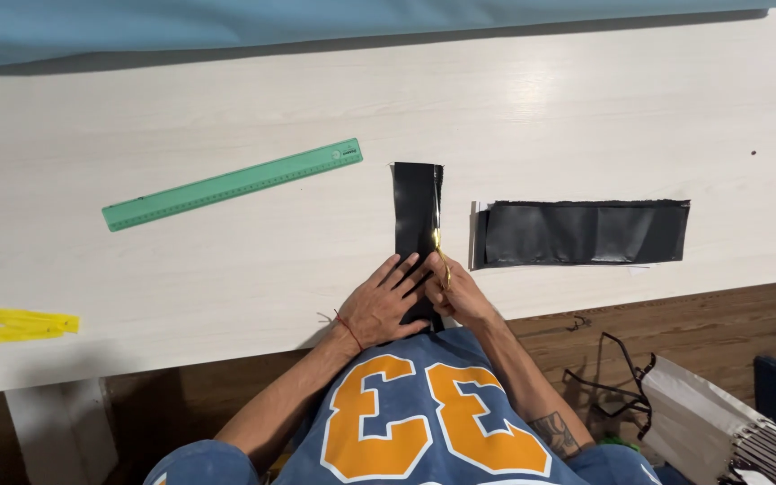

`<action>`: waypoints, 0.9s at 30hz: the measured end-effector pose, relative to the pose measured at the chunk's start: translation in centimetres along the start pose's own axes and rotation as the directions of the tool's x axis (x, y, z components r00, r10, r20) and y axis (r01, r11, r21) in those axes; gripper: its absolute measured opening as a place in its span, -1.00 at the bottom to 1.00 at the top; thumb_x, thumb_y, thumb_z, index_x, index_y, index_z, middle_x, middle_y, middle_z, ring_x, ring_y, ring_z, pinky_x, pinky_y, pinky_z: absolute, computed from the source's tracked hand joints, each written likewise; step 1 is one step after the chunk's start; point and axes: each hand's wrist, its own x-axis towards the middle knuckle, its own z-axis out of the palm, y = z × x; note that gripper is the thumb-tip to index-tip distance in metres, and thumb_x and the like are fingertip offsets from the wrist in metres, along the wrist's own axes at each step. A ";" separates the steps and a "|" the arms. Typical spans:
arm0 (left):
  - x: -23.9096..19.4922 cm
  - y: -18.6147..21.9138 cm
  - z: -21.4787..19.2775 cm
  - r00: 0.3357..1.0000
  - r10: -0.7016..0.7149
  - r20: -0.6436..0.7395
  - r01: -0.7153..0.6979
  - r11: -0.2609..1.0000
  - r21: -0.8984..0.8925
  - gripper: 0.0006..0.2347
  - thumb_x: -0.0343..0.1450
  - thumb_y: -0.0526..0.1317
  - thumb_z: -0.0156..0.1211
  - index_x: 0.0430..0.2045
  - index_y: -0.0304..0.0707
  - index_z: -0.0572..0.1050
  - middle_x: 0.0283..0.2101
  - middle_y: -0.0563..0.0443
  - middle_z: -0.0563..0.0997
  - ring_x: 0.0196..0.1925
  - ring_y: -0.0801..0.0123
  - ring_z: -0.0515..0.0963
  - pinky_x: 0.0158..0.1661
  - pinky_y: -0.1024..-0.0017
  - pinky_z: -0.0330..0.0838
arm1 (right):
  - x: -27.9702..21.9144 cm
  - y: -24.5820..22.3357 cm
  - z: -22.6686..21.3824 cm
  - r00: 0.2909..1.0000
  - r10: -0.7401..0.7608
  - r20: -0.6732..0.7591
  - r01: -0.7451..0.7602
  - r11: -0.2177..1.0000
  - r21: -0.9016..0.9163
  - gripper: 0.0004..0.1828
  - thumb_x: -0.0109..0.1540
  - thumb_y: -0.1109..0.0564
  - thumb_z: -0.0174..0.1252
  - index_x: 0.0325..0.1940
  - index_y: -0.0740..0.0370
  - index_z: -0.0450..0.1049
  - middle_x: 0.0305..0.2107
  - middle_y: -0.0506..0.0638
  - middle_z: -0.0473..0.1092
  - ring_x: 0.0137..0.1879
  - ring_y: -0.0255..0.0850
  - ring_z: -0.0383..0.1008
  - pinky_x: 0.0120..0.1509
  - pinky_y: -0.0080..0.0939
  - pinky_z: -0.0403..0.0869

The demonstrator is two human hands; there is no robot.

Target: Cutting strips of black material with scissors and measuring white strips with a ruler on a workbench.

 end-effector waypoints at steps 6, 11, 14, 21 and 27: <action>0.6 0.0 -1.7 1.000 -0.007 -0.008 0.007 0.999 -0.044 -0.44 0.60 0.34 0.13 -0.02 -0.23 0.69 0.37 -0.15 0.65 0.74 -0.07 0.33 0.77 -0.15 0.02 | 0.7 0.5 -1.0 1.000 -0.011 0.024 0.012 0.999 -0.037 -0.34 0.58 -0.54 0.03 0.10 0.11 0.43 -0.75 -0.11 0.07 -0.69 -0.38 -0.10 -0.64 -0.36 0.03; 0.7 0.0 -1.9 1.000 -0.010 -0.009 0.009 0.999 -0.035 -0.44 0.62 0.34 0.11 0.06 -0.20 0.69 0.37 -0.14 0.65 0.74 -0.07 0.33 0.76 -0.14 0.05 | 0.9 0.5 -1.2 1.000 -0.018 0.025 0.019 0.998 -0.063 -0.31 0.57 -0.56 0.03 0.10 0.13 0.45 -0.75 -0.11 0.10 -0.70 -0.38 -0.07 -0.65 -0.35 0.08; 0.7 0.0 -1.8 1.000 -0.014 -0.001 0.014 0.999 -0.035 -0.44 0.62 0.35 0.09 0.07 -0.19 0.68 0.38 -0.13 0.64 0.74 -0.07 0.33 0.76 -0.13 0.05 | 0.9 0.4 -1.3 0.999 -0.015 0.031 0.017 0.997 -0.077 -0.30 0.56 -0.56 0.03 0.10 0.14 0.45 -0.75 -0.12 0.10 -0.69 -0.39 -0.08 -0.63 -0.35 0.07; 0.1 0.1 -0.2 0.992 -0.074 -0.099 0.063 0.993 -0.103 -0.54 0.61 0.21 0.16 0.24 -0.05 0.65 0.47 0.00 0.62 0.69 0.08 0.41 0.73 -0.04 0.15 | -0.8 -1.2 -1.0 0.999 0.029 0.029 -0.028 0.999 -0.030 -0.35 0.58 -0.53 0.00 0.17 0.10 0.43 -0.74 -0.09 0.08 -0.69 -0.35 -0.04 -0.64 -0.35 0.06; 3.8 -5.3 -3.1 0.842 -0.326 -0.429 0.190 0.925 -0.329 -0.64 0.59 -0.13 0.36 0.22 -0.37 0.67 0.24 -0.34 0.72 0.32 -0.24 0.70 0.31 -0.12 0.60 | 0.1 1.6 -2.7 0.997 0.047 0.065 -0.045 0.999 -0.029 -0.30 0.56 -0.57 0.02 0.17 0.11 0.46 -0.71 -0.12 0.09 -0.67 -0.38 -0.03 -0.63 -0.37 0.06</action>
